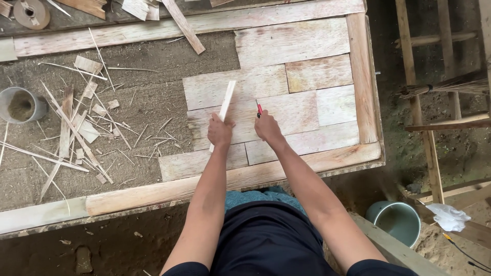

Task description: The person uses a red utility knife to score and snap several light-colored wooden planks on a workbench. They measure and align planks with a smaller guide piece, then break them along the scored lines. Cut pieces are placed into a partially assembled wooden frame on the bench.

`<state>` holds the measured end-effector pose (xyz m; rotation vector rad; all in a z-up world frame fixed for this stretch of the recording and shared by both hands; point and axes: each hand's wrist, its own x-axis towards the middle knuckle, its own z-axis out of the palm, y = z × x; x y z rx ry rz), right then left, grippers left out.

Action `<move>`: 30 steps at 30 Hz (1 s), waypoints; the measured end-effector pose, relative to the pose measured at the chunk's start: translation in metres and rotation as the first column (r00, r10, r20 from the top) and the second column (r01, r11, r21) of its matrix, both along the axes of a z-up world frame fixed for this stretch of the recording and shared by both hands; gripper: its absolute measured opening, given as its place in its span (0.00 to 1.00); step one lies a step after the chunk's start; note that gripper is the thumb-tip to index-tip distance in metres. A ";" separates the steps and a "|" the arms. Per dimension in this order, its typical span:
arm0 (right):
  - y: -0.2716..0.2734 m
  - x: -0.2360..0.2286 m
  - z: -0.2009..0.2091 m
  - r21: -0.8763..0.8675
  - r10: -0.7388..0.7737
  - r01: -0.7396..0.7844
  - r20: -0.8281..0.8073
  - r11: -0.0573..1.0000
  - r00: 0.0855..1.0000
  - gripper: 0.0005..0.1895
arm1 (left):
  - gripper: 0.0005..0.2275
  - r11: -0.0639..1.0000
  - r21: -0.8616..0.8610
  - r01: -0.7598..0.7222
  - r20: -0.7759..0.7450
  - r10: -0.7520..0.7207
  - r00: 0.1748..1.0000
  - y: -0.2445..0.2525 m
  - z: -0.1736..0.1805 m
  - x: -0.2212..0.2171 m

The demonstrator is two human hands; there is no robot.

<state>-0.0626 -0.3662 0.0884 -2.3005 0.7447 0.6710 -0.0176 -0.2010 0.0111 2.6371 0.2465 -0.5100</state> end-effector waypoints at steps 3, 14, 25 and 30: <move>0.001 0.001 -0.001 0.007 -0.005 0.005 -0.004 1.000 1.000 0.19 | 0.29 1.000 0.014 0.001 0.007 -0.001 1.000 0.000 0.002 0.000; 0.001 0.006 0.003 0.004 0.019 -0.019 -0.027 1.000 0.999 0.20 | 0.31 1.000 0.029 -0.008 0.016 0.007 1.000 -0.001 -0.015 -0.001; 0.006 -0.010 -0.012 0.000 0.025 -0.026 -0.077 1.000 0.997 0.20 | 0.29 0.998 0.014 -0.058 0.059 0.057 0.997 -0.005 -0.027 -0.004; 0.007 -0.023 -0.012 0.015 0.012 -0.010 -0.094 1.000 0.996 0.21 | 0.28 0.998 0.018 -0.052 0.069 0.051 0.996 -0.003 -0.022 -0.005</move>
